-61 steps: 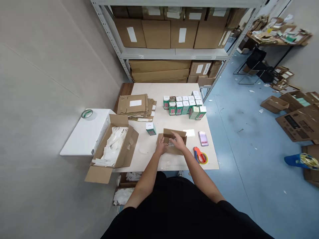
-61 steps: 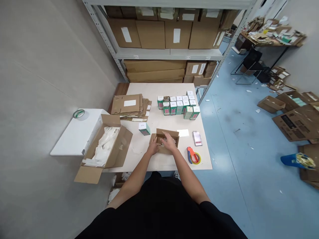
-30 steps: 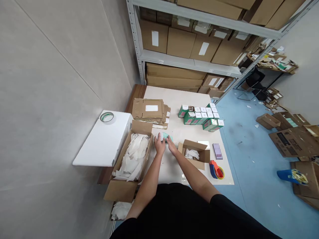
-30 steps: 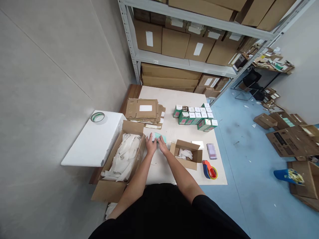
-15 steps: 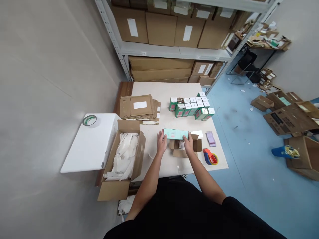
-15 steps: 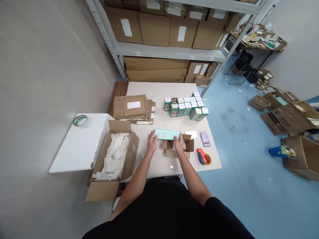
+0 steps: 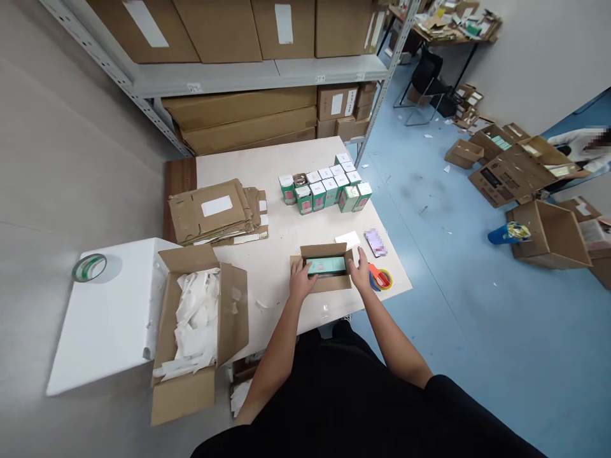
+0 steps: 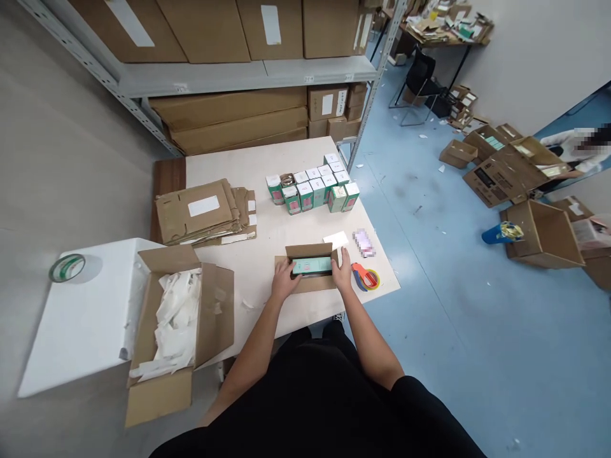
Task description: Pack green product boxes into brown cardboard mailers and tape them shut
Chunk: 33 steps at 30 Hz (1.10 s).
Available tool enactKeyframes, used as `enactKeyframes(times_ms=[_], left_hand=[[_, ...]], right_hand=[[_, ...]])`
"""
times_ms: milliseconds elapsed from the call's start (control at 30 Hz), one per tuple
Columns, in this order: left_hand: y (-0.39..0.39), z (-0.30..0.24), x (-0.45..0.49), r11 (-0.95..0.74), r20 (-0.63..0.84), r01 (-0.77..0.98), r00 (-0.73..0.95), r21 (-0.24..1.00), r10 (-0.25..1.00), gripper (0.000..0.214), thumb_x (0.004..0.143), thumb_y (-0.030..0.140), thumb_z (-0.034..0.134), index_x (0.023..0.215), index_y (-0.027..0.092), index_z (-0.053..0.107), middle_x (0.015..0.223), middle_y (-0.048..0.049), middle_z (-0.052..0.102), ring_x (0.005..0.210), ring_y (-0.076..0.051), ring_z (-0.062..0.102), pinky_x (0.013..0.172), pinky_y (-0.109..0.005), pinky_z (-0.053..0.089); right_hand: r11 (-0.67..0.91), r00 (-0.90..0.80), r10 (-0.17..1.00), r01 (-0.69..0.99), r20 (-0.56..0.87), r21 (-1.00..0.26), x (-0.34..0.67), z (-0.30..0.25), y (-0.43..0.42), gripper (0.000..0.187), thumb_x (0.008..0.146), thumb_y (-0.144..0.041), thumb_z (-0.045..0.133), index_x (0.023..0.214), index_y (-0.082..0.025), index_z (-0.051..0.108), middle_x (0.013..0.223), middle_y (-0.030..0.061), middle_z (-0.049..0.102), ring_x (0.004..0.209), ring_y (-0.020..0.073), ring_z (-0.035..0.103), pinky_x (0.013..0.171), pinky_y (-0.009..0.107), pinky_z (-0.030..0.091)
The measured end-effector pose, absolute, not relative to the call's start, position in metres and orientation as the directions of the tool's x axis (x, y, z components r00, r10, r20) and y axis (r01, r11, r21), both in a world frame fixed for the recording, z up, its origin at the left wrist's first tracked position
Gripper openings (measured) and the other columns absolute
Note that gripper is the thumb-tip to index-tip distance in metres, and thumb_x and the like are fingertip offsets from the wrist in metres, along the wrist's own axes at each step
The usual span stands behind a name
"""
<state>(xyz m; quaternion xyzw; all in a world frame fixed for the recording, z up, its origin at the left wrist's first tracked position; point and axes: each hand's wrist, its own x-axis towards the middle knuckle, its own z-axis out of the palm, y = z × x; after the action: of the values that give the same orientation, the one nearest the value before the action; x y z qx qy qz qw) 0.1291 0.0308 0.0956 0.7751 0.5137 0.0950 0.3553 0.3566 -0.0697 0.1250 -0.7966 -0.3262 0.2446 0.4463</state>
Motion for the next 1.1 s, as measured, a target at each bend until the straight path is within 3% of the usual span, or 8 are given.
enactKeyframes(times_ms=[100, 200, 300, 400, 667, 867, 1100], left_hand=[[0.024, 0.090, 0.124, -0.271, -0.370, 0.822, 0.486, 0.501, 0.792, 0.086, 0.063, 0.047, 0.093, 0.140, 0.023, 0.063, 0.174, -0.0139, 0.016, 0.158, -0.047, 0.012, 0.122, -0.061, 0.030], [0.009, 0.083, 0.128, -0.297, -0.344, 0.849, 0.463, 0.437, 0.817, 0.071, 0.069, 0.044, 0.091, 0.133, 0.023, 0.067, 0.176, -0.0125, 0.004, 0.159, -0.045, 0.010, 0.118, -0.061, 0.036], [-0.010, 0.078, 0.137, -0.270, -0.218, 0.865, 0.387, 0.424, 0.896, 0.028, 0.082, 0.032, 0.080, 0.109, 0.024, 0.077, 0.175, -0.0073, 0.014, 0.160, -0.038, 0.013, 0.120, -0.055, 0.036], [-0.027, 0.075, 0.148, -0.199, -0.172, 0.885, 0.294, 0.421, 0.940, 0.011, 0.083, 0.024, 0.075, 0.093, 0.024, 0.079, 0.173, -0.0038, 0.025, 0.160, -0.036, 0.014, 0.122, -0.053, 0.036], [-0.104, 0.080, 0.157, -0.044, -0.089, 0.902, 0.090, 0.430, 0.992, 0.013, 0.084, 0.032, 0.078, 0.092, 0.021, 0.080, 0.174, -0.0037, 0.020, 0.156, -0.046, 0.022, 0.121, -0.061, 0.035], [-0.168, 0.105, 0.121, -0.009, -0.013, 0.932, 0.015, 0.362, 1.000, 0.013, 0.086, 0.035, 0.076, 0.088, 0.022, 0.078, 0.167, -0.0075, 0.037, 0.154, -0.045, 0.029, 0.118, -0.066, 0.035], [-0.208, 0.137, 0.055, 0.127, 0.087, 0.919, -0.171, 0.373, 0.981, 0.016, 0.088, 0.036, 0.074, 0.085, 0.020, 0.078, 0.166, -0.0093, 0.039, 0.152, -0.047, 0.030, 0.114, -0.065, 0.041]], right_hand=[[-0.321, 0.600, 0.798, 0.332, -0.064, -0.887, 0.365, 0.136, -0.072, 0.073, 0.094, -0.042, 0.050, 0.162, -0.022, 0.033, 0.170, 0.0103, 0.030, 0.158, 0.0257, 0.026, 0.126, 0.050, 0.030], [-0.281, 0.534, 0.844, 0.348, -0.057, -0.894, 0.373, 0.145, -0.075, 0.070, 0.095, -0.040, 0.050, 0.162, -0.026, 0.034, 0.170, 0.0079, 0.029, 0.158, 0.0244, 0.026, 0.125, 0.049, 0.033], [-0.250, 0.455, 0.888, 0.348, -0.071, -0.903, 0.380, 0.150, -0.079, 0.068, 0.094, -0.038, 0.051, 0.160, -0.028, 0.038, 0.170, 0.0070, 0.031, 0.157, 0.0246, 0.028, 0.124, 0.049, 0.034], [-0.200, 0.364, 0.929, 0.366, -0.058, -0.909, 0.385, 0.148, -0.085, 0.064, 0.095, -0.036, 0.051, 0.158, -0.028, 0.041, 0.168, 0.0066, 0.034, 0.156, 0.0244, 0.031, 0.124, 0.047, 0.035], [-0.023, 0.091, 0.996, 0.407, 0.015, -0.913, 0.373, 0.125, -0.097, 0.055, 0.094, -0.033, 0.055, 0.148, -0.022, 0.055, 0.158, 0.0126, 0.049, 0.149, 0.0298, 0.043, 0.124, 0.054, 0.035], [0.131, -0.130, 0.987, 0.362, 0.089, -0.923, 0.333, 0.136, -0.077, 0.051, 0.092, -0.032, 0.057, 0.142, -0.022, 0.060, 0.151, 0.0127, 0.056, 0.144, 0.0301, 0.049, 0.123, 0.053, 0.037], [0.250, -0.337, 0.930, 0.282, 0.149, -0.926, 0.244, 0.158, -0.065, 0.051, 0.091, -0.031, 0.058, 0.141, -0.022, 0.060, 0.150, 0.0119, 0.057, 0.143, 0.0284, 0.050, 0.119, 0.051, 0.042]])
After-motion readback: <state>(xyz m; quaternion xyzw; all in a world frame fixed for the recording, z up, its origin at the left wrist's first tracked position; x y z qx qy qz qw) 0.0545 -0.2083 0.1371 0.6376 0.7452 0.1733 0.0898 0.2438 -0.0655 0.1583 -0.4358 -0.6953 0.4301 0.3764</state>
